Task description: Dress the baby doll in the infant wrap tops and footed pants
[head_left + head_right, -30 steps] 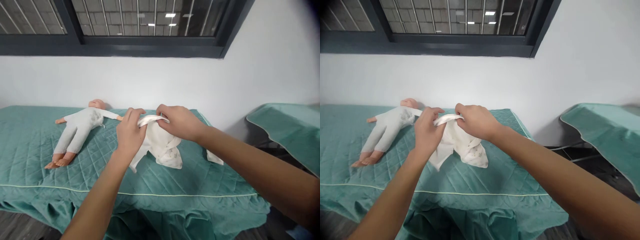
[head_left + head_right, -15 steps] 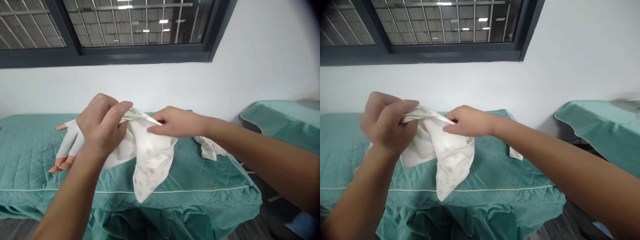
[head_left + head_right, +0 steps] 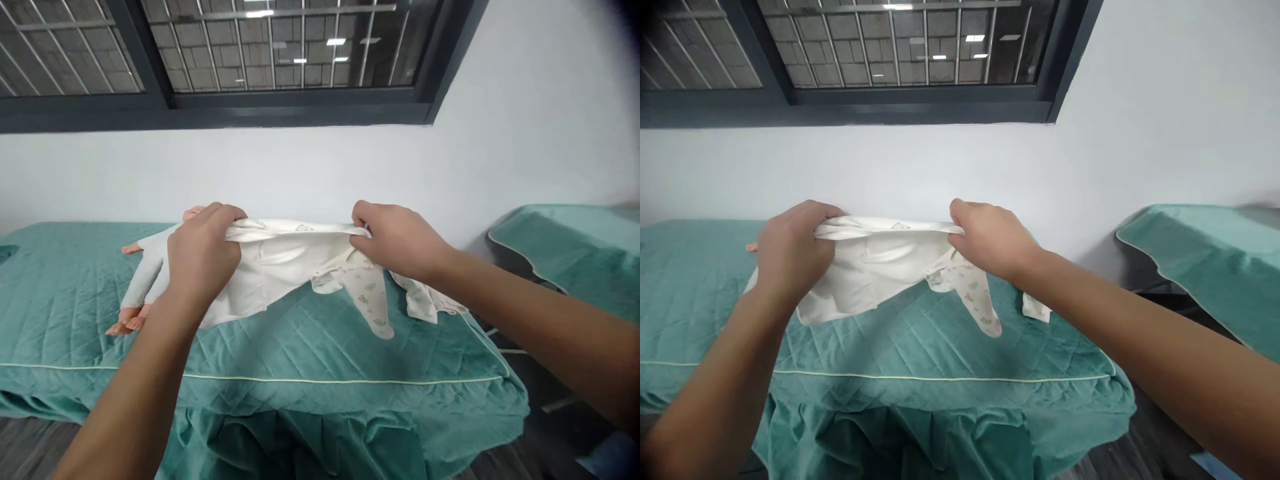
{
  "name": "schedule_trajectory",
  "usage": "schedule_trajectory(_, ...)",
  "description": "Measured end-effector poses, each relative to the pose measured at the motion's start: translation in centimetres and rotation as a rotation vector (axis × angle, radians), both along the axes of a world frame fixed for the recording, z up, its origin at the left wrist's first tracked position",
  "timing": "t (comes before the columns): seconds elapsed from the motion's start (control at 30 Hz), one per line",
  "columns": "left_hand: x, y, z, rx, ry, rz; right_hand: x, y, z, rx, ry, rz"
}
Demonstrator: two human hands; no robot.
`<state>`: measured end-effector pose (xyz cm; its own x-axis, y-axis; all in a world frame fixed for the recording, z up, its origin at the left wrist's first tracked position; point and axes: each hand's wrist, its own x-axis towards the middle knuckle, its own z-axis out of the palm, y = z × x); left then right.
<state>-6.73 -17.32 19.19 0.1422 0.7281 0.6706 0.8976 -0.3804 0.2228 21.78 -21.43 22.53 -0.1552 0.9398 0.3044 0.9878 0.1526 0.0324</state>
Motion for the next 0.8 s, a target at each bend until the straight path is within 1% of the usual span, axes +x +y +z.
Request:
schedule_trajectory(0.13, -0.8, 0.6, -0.8, -0.093, -0.210, -0.069, 2.3, -0.1, -1.3, -0.009, 0.139, -0.118)
schedule_trajectory(0.23, -1.2, 0.5, -1.1, -0.215, -0.402, -0.108, 3.8, -0.7, -2.2, -0.016, 0.318, -0.113)
schedule_trajectory(0.3, -1.5, 0.3, -1.2, -0.315, -0.454, -0.102, 4.7, -0.8, -2.6, -0.044, 0.457, -0.100)
schedule_trajectory(0.37, -1.8, 0.5, -1.6, -0.390, -0.395, -0.087, 5.6, -0.4, -2.8, -0.101, 0.530, -0.113)
schedule_trajectory(0.4, -2.0, 0.9, -1.9, -0.423, -0.335, -0.078, 5.9, 0.1, -2.9, -0.144, 0.524, -0.123)
schedule_trajectory(0.43, -2.1, 1.4, -2.4, -0.451, -0.265, -0.069, 6.3, 0.9, -3.2, -0.198, 0.485, -0.123)
schedule_trajectory(0.5, -2.3, 2.8, -3.6, -0.493, -0.124, -0.039, 6.7, 2.9, -4.2, -0.325, 0.332, -0.106)
schedule_trajectory(0.57, -2.1, 4.6, -5.3, -0.517, -0.028, 0.006, 6.4, 5.1, -6.1, -0.409, 0.160, -0.102)
schedule_trajectory(0.63, -1.1, 6.2, -7.5, -0.541, 0.002, 0.065, 5.1, 6.9, -8.9, -0.351, 0.086, -0.145)
schedule_trajectory(0.7, 0.7, 7.2, -10.1, -0.536, 0.039, 0.142, 2.6, 7.7, -12.3, -0.237, 0.095, -0.119)
schedule_trajectory(0.73, 1.9, 7.3, -11.5, -0.509, 0.062, 0.137, 1.1, 7.8, -14.2, -0.220, 0.112, -0.095)
schedule_trajectory(0.77, 3.1, 7.2, -12.8, -0.487, 0.069, 0.090, -0.5, 7.7, -16.0, -0.218, 0.127, -0.061)
schedule_trajectory(0.8, 4.4, 7.0, -14.2, -0.483, 0.054, 0.014, -2.2, 7.6, -17.8, -0.223, 0.146, -0.026)
